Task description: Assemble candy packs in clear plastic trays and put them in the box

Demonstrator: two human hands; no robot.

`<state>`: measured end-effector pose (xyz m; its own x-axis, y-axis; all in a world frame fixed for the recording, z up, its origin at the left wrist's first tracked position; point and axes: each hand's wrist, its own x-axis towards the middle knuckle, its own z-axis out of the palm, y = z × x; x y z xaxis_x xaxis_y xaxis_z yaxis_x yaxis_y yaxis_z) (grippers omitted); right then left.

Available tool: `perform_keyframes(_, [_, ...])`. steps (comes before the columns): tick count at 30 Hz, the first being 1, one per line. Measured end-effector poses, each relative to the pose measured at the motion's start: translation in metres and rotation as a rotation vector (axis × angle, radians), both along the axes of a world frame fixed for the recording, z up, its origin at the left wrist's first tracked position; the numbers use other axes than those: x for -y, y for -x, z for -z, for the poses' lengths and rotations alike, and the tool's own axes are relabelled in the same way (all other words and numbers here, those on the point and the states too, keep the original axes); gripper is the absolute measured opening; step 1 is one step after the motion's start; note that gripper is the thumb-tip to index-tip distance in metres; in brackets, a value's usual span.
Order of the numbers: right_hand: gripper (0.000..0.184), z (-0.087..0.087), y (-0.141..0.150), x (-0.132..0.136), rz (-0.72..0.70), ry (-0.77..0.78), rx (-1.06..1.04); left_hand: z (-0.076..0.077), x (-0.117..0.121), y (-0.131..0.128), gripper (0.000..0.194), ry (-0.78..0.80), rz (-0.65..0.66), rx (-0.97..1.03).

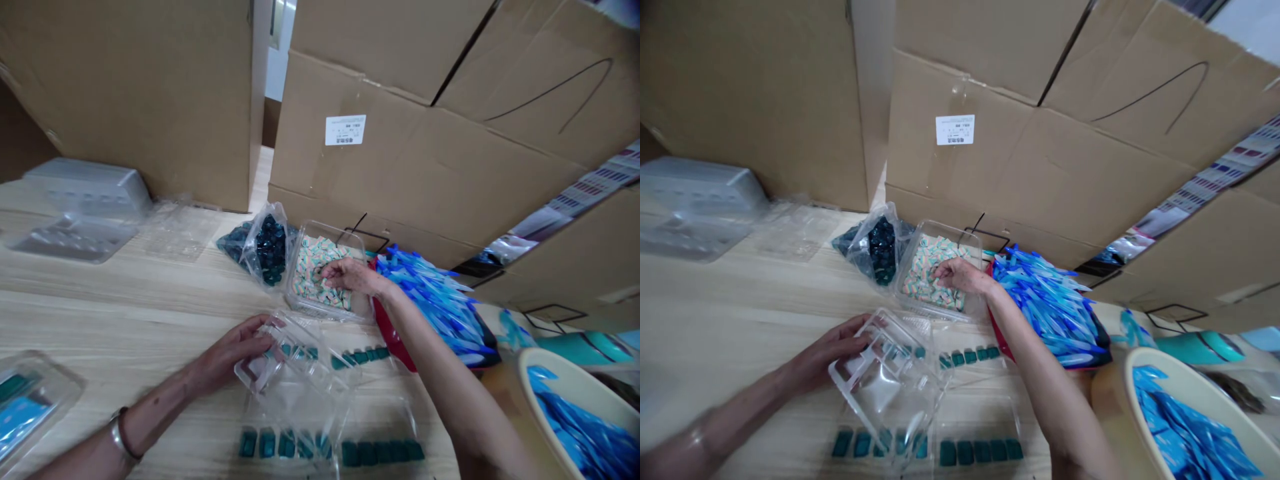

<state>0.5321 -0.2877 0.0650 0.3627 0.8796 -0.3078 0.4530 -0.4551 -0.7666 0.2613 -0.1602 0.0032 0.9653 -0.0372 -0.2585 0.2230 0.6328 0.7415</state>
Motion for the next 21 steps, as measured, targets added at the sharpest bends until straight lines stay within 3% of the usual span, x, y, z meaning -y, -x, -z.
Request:
perform_keyframes(4, [0.015,0.004,-0.001,0.000,0.059,-0.040,0.109,0.002,0.000,0.000,0.039,-0.008,0.000,-0.010])
perform_keyframes(9, [0.014,0.007,0.002,0.005,-0.017,-0.134,0.319,0.003,-0.001,0.000,0.038,-0.019,-0.008,-0.006])
perform_keyframes(16, [0.011,0.020,0.014,0.004,-0.027,-0.043,0.121,0.006,-0.001,0.001,0.037,-0.020,0.004,0.003])
perform_keyframes(21, [0.010,0.007,0.012,0.002,0.104,-0.050,0.068,0.008,-0.001,0.000,0.038,-0.009,0.004,0.005])
